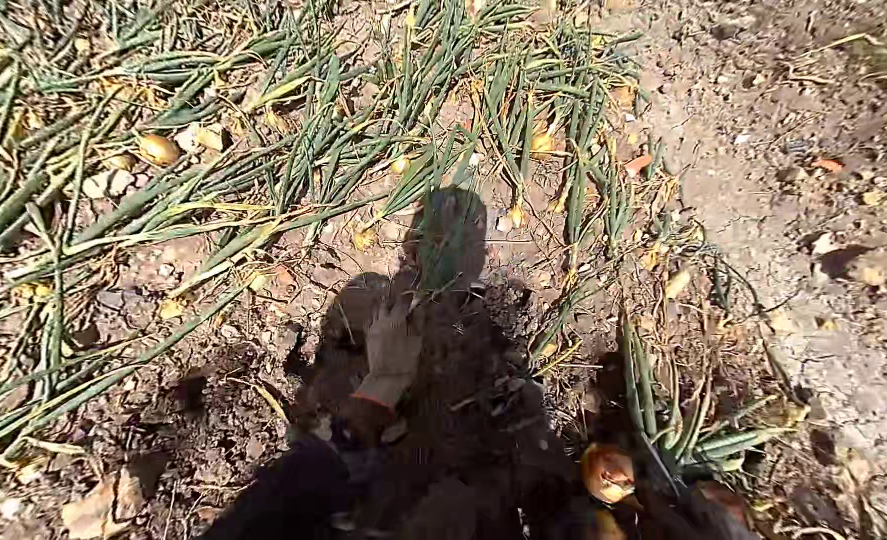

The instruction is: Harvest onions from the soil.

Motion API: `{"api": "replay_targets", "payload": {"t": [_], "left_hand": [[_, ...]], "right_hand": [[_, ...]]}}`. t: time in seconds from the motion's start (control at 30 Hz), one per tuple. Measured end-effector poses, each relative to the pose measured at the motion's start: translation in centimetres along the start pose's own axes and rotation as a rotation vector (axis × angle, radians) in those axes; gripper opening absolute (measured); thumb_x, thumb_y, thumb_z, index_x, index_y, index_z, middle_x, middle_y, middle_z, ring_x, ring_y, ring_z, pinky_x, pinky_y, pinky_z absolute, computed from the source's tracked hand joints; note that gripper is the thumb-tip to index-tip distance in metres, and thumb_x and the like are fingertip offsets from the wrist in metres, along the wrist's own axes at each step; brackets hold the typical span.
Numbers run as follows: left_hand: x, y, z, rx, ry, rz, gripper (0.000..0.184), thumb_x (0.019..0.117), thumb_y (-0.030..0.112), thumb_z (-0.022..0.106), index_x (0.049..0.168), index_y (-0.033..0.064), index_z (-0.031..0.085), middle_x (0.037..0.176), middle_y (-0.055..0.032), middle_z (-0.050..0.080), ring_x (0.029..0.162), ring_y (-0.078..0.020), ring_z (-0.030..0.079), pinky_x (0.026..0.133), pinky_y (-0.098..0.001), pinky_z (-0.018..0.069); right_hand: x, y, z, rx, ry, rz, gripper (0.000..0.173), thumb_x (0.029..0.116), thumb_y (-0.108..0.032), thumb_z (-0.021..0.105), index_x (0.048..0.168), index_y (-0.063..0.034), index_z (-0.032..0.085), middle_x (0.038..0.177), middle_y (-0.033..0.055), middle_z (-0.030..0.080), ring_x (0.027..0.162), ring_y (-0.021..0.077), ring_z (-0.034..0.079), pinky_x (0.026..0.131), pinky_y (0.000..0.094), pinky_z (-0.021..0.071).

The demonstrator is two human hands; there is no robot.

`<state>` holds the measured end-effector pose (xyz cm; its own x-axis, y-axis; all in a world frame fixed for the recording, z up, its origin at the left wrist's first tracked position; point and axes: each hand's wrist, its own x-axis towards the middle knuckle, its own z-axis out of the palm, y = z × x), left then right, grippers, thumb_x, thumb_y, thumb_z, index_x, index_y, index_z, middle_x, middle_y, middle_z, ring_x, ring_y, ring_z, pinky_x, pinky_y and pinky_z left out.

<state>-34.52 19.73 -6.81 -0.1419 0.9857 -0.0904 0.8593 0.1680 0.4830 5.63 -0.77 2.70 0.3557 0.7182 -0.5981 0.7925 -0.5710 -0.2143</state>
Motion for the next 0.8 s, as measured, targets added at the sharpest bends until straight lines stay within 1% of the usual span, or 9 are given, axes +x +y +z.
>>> {"api": "replay_targets", "payload": {"t": [0.1, 0.2, 0.3, 0.4, 0.5, 0.57, 0.7, 0.77, 0.8], "left_hand": [[-0.9, -1.4, -1.0, -0.205, -0.076, -0.002, 0.053, 0.1083, 0.048, 0.044, 0.140, 0.0081, 0.060, 0.138, -0.0198, 0.061, 0.129, -0.0388, 0.057, 0.110, -0.0625, 0.0435], [-2.2, -2.0, -3.2, -0.250, -0.156, 0.009, 0.053, 0.1078, 0.048, 0.045, 0.133, 0.0058, 0.065, 0.128, -0.0193, 0.066, 0.122, -0.0369, 0.062, 0.107, -0.0607, 0.0473], [-6.1, -2.1, -4.5, -0.187, -0.294, -0.072, 0.057, 0.1063, 0.050, 0.045, 0.120, 0.0000, 0.069, 0.106, -0.0211, 0.071, 0.101, -0.0365, 0.069, 0.093, -0.0589, 0.0536], [-8.9, -5.7, -3.2, -0.273, -0.338, -0.210, 0.058, 0.1068, 0.049, 0.044, 0.119, -0.0016, 0.068, 0.103, -0.0215, 0.071, 0.099, -0.0346, 0.070, 0.092, -0.0576, 0.0547], [-7.5, -6.3, -4.9, -0.509, -0.475, -0.373, 0.051, 0.1039, 0.052, 0.051, 0.115, 0.0056, 0.069, 0.090, -0.0107, 0.071, 0.080, -0.0221, 0.070, 0.076, -0.0470, 0.0604], [-6.7, -6.0, -7.0, -0.829, -0.530, -0.511, 0.043, 0.1010, 0.044, 0.061, 0.114, 0.0043, 0.067, 0.082, -0.0095, 0.070, 0.067, -0.0207, 0.068, 0.063, -0.0416, 0.0603], [-2.4, -6.5, -10.3, -1.038, -0.187, -0.505, 0.036, 0.0936, 0.027, 0.070, 0.121, 0.0046, 0.065, 0.089, -0.0130, 0.071, 0.072, -0.0233, 0.069, 0.064, -0.0411, 0.0608], [1.2, -6.5, -11.1, -0.783, -0.124, -0.375, 0.035, 0.0994, 0.031, 0.064, 0.127, 0.0096, 0.066, 0.095, -0.0109, 0.072, 0.077, -0.0204, 0.070, 0.068, -0.0391, 0.0607], [3.0, -6.5, -11.4, -0.535, -0.152, -0.315, 0.035, 0.1045, 0.036, 0.056, 0.130, 0.0134, 0.065, 0.102, -0.0081, 0.072, 0.086, -0.0193, 0.070, 0.076, -0.0418, 0.0598]], "right_hand": [[-0.9, -3.7, -2.4, -0.004, 0.078, -0.033, 0.042, 0.0954, -0.035, 0.068, 0.121, -0.0010, 0.070, 0.109, 0.0259, 0.071, 0.101, 0.0452, 0.069, 0.090, 0.0683, 0.0514], [0.1, -6.4, -3.6, 0.068, 0.276, -0.100, 0.034, 0.0972, -0.030, 0.066, 0.122, -0.0061, 0.070, 0.104, 0.0179, 0.074, 0.092, 0.0364, 0.072, 0.083, 0.0625, 0.0560], [4.2, -10.5, -4.8, 0.135, 0.374, -0.127, 0.030, 0.0994, -0.032, 0.064, 0.119, -0.0101, 0.073, 0.100, 0.0129, 0.075, 0.088, 0.0312, 0.072, 0.080, 0.0596, 0.0570], [10.5, -15.2, -4.7, 0.148, 0.438, -0.217, 0.025, 0.1010, -0.027, 0.065, 0.115, -0.0086, 0.074, 0.090, 0.0167, 0.072, 0.079, 0.0355, 0.069, 0.073, 0.0618, 0.0549], [17.2, -18.2, -4.0, 0.205, 0.369, -0.312, 0.039, 0.1042, -0.038, 0.058, 0.135, -0.0132, 0.059, 0.093, 0.0216, 0.068, 0.077, 0.0420, 0.066, 0.065, 0.0644, 0.0531], [21.6, -20.7, -3.4, 0.229, 0.285, -0.315, 0.047, 0.1034, -0.041, 0.058, 0.139, -0.0110, 0.054, 0.103, 0.0258, 0.068, 0.089, 0.0475, 0.067, 0.074, 0.0704, 0.0526], [25.0, -24.1, -1.7, 0.303, 0.306, -0.293, 0.043, 0.1035, -0.040, 0.058, 0.118, 0.0002, 0.063, 0.099, 0.0281, 0.067, 0.092, 0.0482, 0.065, 0.079, 0.0725, 0.0494], [25.7, -24.0, -1.6, 0.317, 0.306, -0.295, 0.044, 0.1026, -0.043, 0.059, 0.115, -0.0009, 0.065, 0.097, 0.0259, 0.068, 0.090, 0.0458, 0.066, 0.078, 0.0715, 0.0506], [26.0, -23.8, -1.7, 0.313, 0.290, -0.295, 0.044, 0.1033, -0.042, 0.058, 0.117, -0.0005, 0.064, 0.099, 0.0271, 0.068, 0.091, 0.0468, 0.066, 0.080, 0.0722, 0.0502]]}}
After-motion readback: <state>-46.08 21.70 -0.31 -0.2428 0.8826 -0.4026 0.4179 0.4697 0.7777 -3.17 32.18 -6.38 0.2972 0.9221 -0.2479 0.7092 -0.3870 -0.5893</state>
